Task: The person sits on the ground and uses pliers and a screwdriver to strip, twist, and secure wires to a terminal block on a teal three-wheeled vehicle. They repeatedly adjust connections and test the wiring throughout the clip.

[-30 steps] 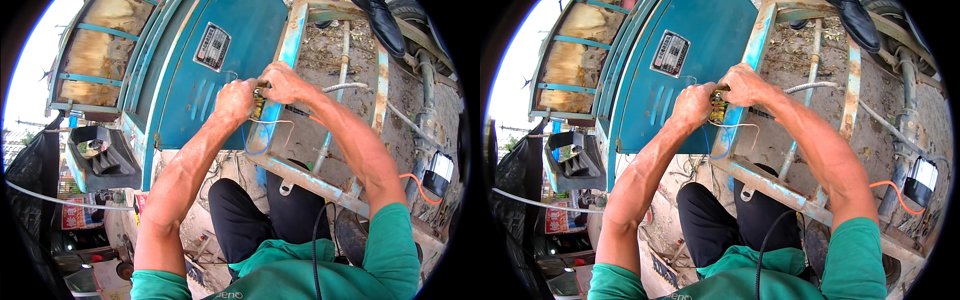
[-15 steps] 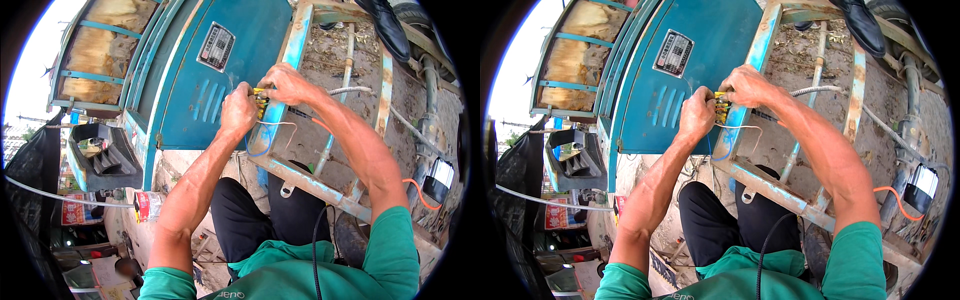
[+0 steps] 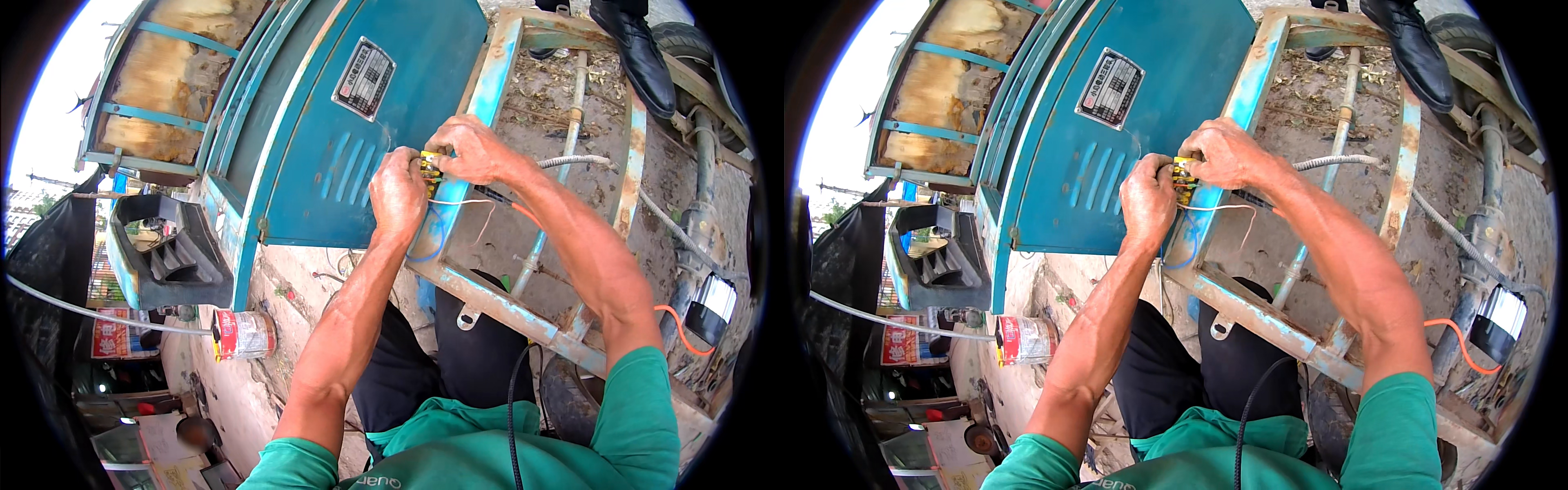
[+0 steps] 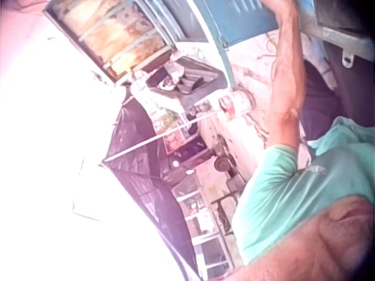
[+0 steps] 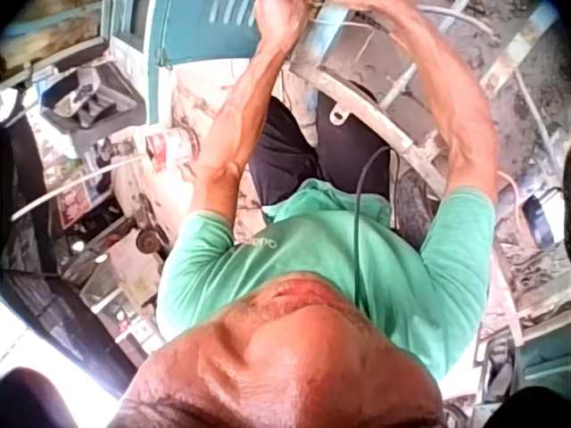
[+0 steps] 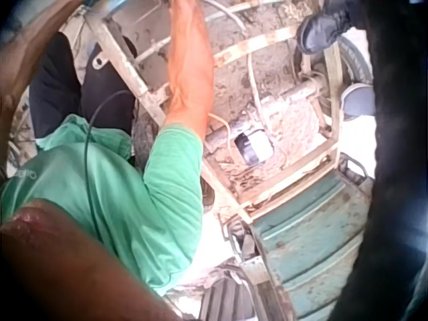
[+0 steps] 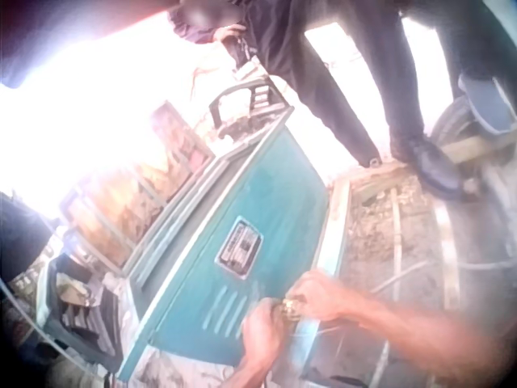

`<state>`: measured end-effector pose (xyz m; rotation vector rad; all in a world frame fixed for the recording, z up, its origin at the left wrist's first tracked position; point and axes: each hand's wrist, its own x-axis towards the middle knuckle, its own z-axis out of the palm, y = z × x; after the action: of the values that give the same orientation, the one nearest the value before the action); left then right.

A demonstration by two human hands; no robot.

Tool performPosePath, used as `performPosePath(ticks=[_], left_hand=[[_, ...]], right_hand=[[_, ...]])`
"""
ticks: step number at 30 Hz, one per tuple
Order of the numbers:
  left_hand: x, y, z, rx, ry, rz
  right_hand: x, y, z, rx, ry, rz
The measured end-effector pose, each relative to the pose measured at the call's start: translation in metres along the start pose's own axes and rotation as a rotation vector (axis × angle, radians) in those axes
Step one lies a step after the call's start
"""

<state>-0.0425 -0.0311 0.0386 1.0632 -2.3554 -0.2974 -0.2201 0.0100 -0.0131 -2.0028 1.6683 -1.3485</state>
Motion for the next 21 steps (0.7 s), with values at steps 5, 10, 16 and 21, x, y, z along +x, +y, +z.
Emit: performPosePath(ticks=[5,10,16,21], left_hand=[[-0.002,-0.002,-0.003,-0.024,-0.028,0.026],[-0.001,0.004,-0.003,-0.001,-0.054,-0.06],[-0.002,0.014,-0.002,0.09,-0.069,-0.139],[-0.004,0.024,0.003,0.133,-0.075,-0.229]], right_hand=[[-0.003,0.002,-0.001,0.01,-0.041,0.022],[-0.004,0.004,-0.006,-0.019,-0.142,0.003],[-0.004,0.001,-0.003,-0.055,-0.129,0.008],[-0.004,0.004,-0.001,-0.07,-0.097,-0.001]])
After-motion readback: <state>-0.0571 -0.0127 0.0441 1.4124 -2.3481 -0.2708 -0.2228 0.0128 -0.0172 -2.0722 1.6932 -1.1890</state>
